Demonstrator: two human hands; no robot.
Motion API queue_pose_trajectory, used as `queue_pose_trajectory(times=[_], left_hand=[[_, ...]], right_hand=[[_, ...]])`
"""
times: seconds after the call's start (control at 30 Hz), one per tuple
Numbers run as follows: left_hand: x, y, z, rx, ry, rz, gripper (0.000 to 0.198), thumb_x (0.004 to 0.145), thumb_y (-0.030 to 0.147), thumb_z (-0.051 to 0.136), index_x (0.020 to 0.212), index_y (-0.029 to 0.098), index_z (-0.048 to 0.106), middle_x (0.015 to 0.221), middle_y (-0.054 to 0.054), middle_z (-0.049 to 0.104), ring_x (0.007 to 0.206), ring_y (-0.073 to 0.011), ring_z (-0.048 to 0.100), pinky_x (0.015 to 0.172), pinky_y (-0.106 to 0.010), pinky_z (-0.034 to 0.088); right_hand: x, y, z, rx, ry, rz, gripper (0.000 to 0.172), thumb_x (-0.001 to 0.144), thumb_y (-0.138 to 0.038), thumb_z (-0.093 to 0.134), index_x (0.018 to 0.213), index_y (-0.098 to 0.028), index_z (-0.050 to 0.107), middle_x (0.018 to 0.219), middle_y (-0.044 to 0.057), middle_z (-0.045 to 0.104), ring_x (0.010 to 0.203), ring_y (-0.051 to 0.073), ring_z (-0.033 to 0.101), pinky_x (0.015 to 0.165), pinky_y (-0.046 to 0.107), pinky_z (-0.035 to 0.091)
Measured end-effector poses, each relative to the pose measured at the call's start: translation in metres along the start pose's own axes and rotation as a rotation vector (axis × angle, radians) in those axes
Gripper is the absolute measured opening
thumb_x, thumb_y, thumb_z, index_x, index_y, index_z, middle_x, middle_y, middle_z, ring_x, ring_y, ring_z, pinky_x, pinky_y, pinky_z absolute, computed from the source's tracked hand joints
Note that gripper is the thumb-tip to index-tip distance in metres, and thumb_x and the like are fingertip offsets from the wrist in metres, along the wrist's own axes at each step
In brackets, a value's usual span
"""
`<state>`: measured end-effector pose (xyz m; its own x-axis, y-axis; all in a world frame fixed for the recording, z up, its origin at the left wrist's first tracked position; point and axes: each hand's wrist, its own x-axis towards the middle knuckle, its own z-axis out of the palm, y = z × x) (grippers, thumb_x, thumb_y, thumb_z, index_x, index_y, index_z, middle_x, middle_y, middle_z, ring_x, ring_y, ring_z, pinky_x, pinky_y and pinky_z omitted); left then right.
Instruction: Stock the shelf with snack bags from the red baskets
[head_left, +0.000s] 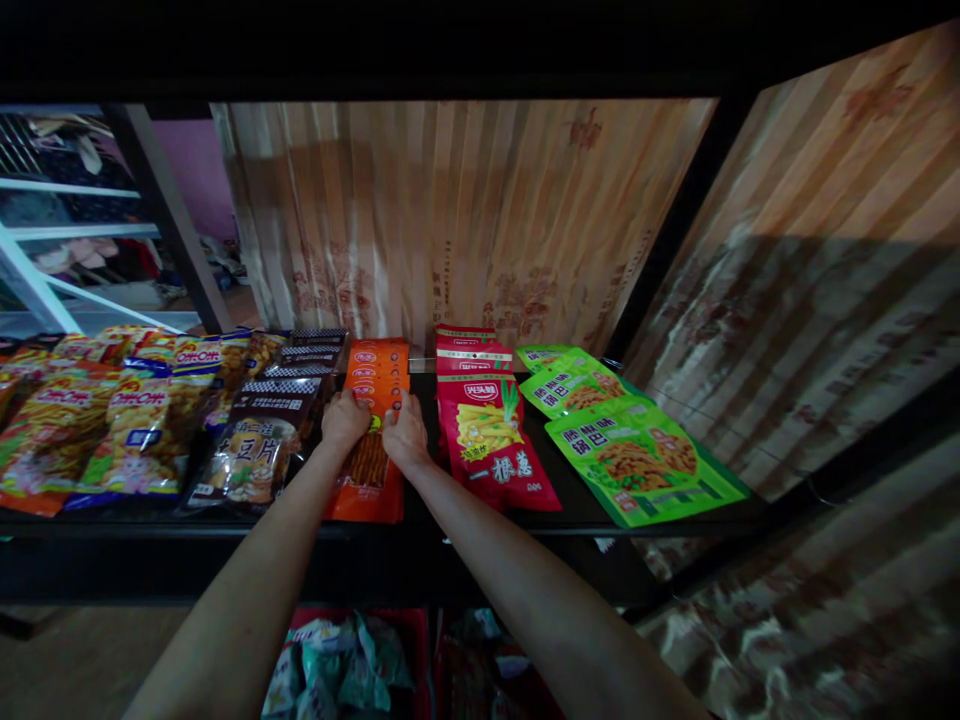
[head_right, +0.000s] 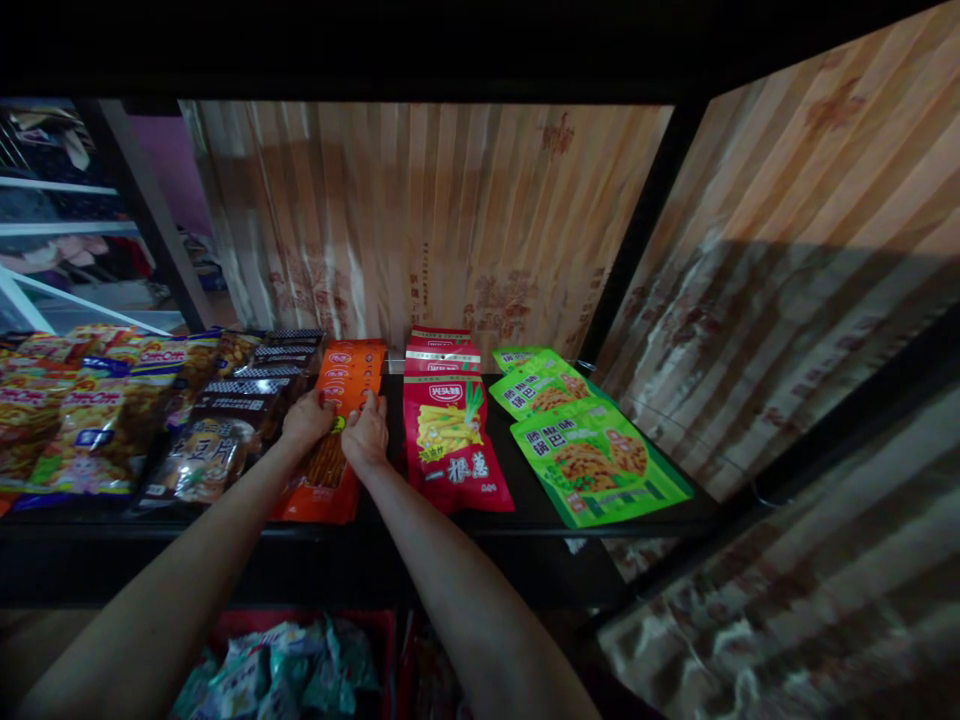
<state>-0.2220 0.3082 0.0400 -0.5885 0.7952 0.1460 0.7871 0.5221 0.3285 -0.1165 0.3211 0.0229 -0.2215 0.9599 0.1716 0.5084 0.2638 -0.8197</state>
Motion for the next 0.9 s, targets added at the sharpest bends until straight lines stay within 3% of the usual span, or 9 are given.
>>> queue_pose_trajectory(times=[0.17, 0.57, 0.9], left_hand=[[0.000, 0.002, 0.001, 0.001, -0.012, -0.009, 0.039, 0.088, 0.028, 0.035, 0.116, 0.008, 0.054, 0.114, -0.020, 0.063, 0.110, -0.0289, 0.059, 0.090, -0.037, 0.043], [-0.001, 0.007, 0.003, -0.021, -0.001, -0.025, 0.039, 0.087, 0.028, 0.037, 0.114, 0.007, 0.054, 0.113, -0.021, 0.063, 0.109, -0.0299, 0.059, 0.090, -0.036, 0.043], [0.022, 0.014, 0.001, -0.074, -0.034, -0.030, 0.047, 0.085, 0.030, 0.039, 0.123, 0.002, 0.044, 0.120, -0.026, 0.057, 0.114, -0.0317, 0.056, 0.093, -0.038, 0.042]], right_hand=[[0.004, -0.002, -0.002, -0.042, 0.004, 0.016, 0.046, 0.085, -0.017, 0.043, 0.132, -0.017, 0.043, 0.138, 0.014, 0.042, 0.117, 0.022, 0.053, 0.097, 0.032, 0.043], [0.012, 0.006, -0.002, -0.048, 0.038, -0.039, 0.047, 0.084, -0.013, 0.042, 0.130, -0.013, 0.045, 0.134, 0.015, 0.047, 0.111, 0.021, 0.057, 0.095, 0.030, 0.046], [0.022, 0.010, -0.006, -0.049, 0.057, -0.100, 0.057, 0.080, -0.004, 0.041, 0.136, -0.009, 0.039, 0.145, 0.015, 0.037, 0.132, 0.019, 0.039, 0.107, 0.028, 0.034]])
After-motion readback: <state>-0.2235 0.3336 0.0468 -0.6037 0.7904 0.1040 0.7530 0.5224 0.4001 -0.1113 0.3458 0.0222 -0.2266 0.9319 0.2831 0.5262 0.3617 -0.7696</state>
